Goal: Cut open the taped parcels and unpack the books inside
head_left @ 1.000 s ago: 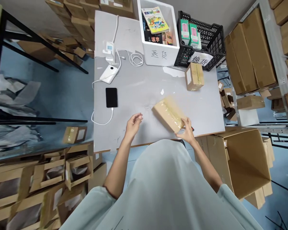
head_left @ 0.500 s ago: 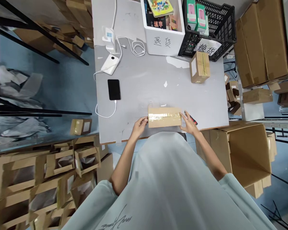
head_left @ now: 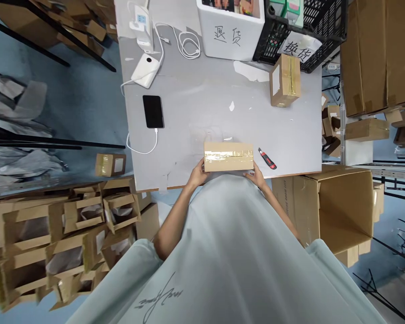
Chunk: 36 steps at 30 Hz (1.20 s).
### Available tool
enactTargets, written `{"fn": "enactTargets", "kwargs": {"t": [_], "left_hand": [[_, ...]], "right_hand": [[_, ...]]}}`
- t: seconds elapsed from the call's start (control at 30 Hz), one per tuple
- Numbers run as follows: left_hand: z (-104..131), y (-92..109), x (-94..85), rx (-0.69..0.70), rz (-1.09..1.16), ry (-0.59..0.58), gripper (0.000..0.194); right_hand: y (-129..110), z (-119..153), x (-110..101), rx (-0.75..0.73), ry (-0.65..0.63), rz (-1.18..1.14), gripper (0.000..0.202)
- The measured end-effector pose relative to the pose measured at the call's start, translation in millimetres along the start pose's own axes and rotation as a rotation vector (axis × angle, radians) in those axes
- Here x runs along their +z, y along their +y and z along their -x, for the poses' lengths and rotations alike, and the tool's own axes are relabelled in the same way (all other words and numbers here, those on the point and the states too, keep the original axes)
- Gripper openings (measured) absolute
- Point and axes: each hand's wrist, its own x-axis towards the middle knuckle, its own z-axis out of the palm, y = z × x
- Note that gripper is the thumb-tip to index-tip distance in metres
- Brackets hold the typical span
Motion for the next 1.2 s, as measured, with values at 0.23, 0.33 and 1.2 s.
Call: {"fn": "enactTargets", "kwargs": {"t": [0.23, 0.33, 1.2], "left_hand": [[9, 26, 2.5, -0.031, -0.215, 0.1, 0.062], [15, 34, 1.6, -0.028, -0.213, 0.107, 0.058], [-7, 2, -7.7, -0.057, 0.032, 0.198, 0.05]], "right_hand": [[-21, -12, -1, -0.146, 0.144, 0.001, 0.082], [-37, -17, -11, -0.191, 0.212, 0.012, 0.079], [-1, -36, -8, 0.018, 0.159, -0.048, 0.067]]}}
